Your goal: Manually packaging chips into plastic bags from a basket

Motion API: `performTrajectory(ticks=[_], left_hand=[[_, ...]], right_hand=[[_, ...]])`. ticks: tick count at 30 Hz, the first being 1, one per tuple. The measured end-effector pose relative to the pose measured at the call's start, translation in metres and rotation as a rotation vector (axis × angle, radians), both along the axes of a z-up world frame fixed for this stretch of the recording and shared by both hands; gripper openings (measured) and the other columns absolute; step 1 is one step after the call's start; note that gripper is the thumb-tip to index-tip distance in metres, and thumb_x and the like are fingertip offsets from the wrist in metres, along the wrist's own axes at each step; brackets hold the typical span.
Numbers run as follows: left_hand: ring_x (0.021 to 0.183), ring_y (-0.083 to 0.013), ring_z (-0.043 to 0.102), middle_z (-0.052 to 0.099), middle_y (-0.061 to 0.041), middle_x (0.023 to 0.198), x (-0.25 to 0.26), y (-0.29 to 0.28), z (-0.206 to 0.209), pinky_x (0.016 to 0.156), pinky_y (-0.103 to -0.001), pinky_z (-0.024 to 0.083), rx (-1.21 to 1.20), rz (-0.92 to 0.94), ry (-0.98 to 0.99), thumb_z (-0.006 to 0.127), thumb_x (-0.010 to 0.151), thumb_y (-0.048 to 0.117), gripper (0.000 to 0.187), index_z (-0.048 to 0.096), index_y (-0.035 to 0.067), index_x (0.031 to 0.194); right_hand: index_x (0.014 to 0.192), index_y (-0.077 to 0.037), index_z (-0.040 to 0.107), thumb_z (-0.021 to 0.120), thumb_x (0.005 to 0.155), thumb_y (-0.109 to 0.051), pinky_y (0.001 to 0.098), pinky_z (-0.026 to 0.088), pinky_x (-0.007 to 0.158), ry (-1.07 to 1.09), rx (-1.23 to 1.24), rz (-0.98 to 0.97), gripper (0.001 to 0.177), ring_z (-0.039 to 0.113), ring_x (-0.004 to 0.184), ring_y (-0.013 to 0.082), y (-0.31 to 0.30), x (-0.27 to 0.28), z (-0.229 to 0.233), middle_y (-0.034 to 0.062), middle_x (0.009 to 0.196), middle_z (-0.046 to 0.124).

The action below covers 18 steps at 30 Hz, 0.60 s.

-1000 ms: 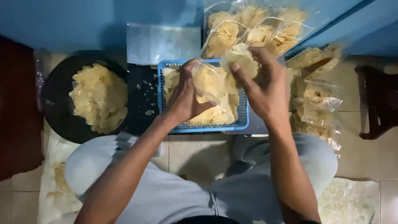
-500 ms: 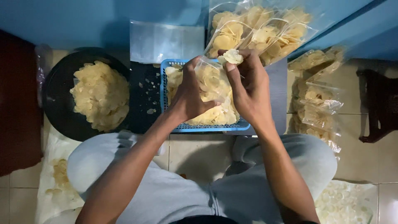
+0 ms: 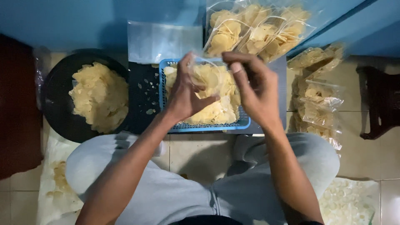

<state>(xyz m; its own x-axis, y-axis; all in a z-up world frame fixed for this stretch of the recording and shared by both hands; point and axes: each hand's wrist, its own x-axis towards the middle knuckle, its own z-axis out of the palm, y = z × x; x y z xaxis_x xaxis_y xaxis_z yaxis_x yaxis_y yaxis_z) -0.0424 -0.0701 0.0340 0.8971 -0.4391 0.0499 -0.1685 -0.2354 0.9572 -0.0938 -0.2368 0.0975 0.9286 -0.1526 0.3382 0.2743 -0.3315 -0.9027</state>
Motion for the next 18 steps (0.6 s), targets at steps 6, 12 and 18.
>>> performTrajectory(ticks=[6,12,18], left_hand=[[0.074,-0.0267,0.073,0.064,-0.013,0.089,0.0,0.01,-0.02,0.063,-0.037,0.057,-0.042,0.077,-0.103,0.091,0.08,0.02,0.099,0.023,0.007,0.152],[0.077,-0.0233,0.075,0.054,-0.021,0.12,0.008,0.015,-0.046,0.061,-0.025,0.06,-0.042,0.22,-0.089,0.094,0.066,0.014,0.096,0.035,0.003,0.142],[0.119,-0.0497,0.057,0.048,-0.028,0.129,0.013,0.017,-0.047,0.1,-0.053,0.047,0.059,0.222,-0.183,0.099,0.063,0.025,0.109,0.032,0.006,0.147]], right_hand=[[0.112,0.006,0.068,0.058,0.113,-0.019,0.043,0.056,0.073,0.021,-0.063,-0.142,0.027,0.064,0.082,0.0272,-0.043,0.0,-0.055,0.0221,0.093,0.069],[0.132,-0.012,0.068,0.071,0.092,-0.03,0.0606,0.058,0.085,0.844,-0.838,-0.019,0.044,0.073,0.099,0.0488,-0.059,0.011,-0.157,0.0282,0.108,0.074],[0.147,-0.007,0.051,0.076,0.088,-0.043,0.0602,0.053,0.097,0.705,-0.837,-0.026,0.073,0.063,0.114,0.0557,-0.032,0.013,-0.249,0.033,0.131,0.058]])
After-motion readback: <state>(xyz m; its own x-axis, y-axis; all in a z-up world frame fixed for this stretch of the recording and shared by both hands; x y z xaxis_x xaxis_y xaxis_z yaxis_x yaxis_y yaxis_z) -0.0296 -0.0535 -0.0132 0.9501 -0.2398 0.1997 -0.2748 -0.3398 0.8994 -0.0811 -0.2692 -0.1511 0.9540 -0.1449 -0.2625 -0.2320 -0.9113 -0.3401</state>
